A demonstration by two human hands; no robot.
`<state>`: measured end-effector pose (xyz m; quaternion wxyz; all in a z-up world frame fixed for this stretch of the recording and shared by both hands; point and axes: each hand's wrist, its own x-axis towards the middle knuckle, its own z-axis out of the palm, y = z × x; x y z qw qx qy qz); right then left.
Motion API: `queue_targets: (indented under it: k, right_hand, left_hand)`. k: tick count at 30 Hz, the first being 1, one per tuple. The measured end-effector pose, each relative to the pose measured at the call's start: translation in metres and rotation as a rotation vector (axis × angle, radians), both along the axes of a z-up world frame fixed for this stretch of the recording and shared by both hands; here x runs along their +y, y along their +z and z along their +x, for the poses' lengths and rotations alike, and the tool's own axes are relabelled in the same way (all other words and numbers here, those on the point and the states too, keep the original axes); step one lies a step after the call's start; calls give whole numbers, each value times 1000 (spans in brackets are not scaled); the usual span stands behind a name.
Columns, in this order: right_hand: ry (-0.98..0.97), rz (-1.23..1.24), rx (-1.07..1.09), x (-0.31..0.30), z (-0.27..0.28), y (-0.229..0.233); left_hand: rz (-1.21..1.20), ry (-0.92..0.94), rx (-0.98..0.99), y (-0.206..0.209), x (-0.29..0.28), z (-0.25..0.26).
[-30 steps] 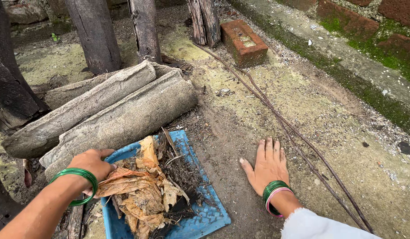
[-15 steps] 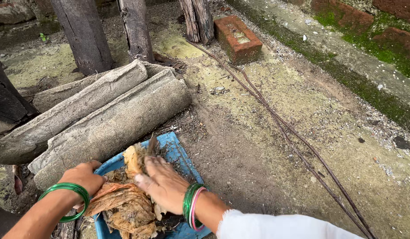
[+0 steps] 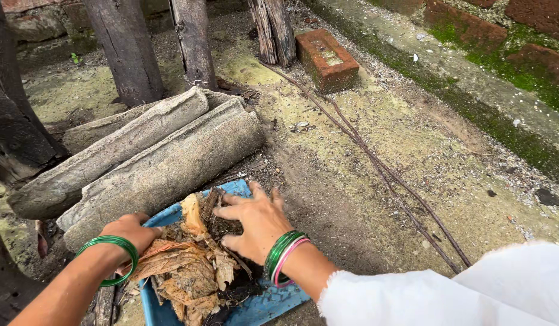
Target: The person collects dry leaves and debris from the ground into a dustpan by hand, dumps the debris into a bucket, and then gathers soil and weeds from the ground into the dustpan.
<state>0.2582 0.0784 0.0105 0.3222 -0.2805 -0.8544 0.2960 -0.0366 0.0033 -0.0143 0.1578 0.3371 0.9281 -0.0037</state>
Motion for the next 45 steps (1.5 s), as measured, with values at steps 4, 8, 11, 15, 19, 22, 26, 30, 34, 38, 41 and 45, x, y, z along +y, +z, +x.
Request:
queue_targets:
  k: [4,8,11,15,19,22,26,30,34,38,41,45]
  right_hand:
    - [-58,-265,-42,11,13,-11]
    - [-46,-143,-215,10,18,4]
    - [36,-112,-382,1,29,32]
    - [33,-69,-503,-7,45,59]
    - [4,-61,-645,-2,59,68]
    - [-63,-23,-545,16,83,59]
    - [-278,93,-256,70,139,33]
    - [-598,-3,-277,140,235,-12]
    - [-753,-43,-490,185,323,-83]
    - [-732,-105,-644,186,341,-143]
    - [-670,182,-841,172,310,-151]
    - [-444,301,-909,177,269,-124]
  left_hand:
    - [89,200,-204,20,-3,19]
    - [65,220,-193,46,-1,42]
    - [-92,124,-25,66,12,78]
    - [-51,-86,217,93,28,118]
    - [49,-250,414,91,46,141]
    - [214,-359,327,74,72,147]
    - [611,-413,-179,64,103,167]
    - [688,-376,-393,62,116,208]
    - [693,-424,-440,51,127,236]
    - [667,-459,-429,38,134,249]
    - [658,-425,-450,38,136,252]
    - [605,-387,-449,39,136,255]
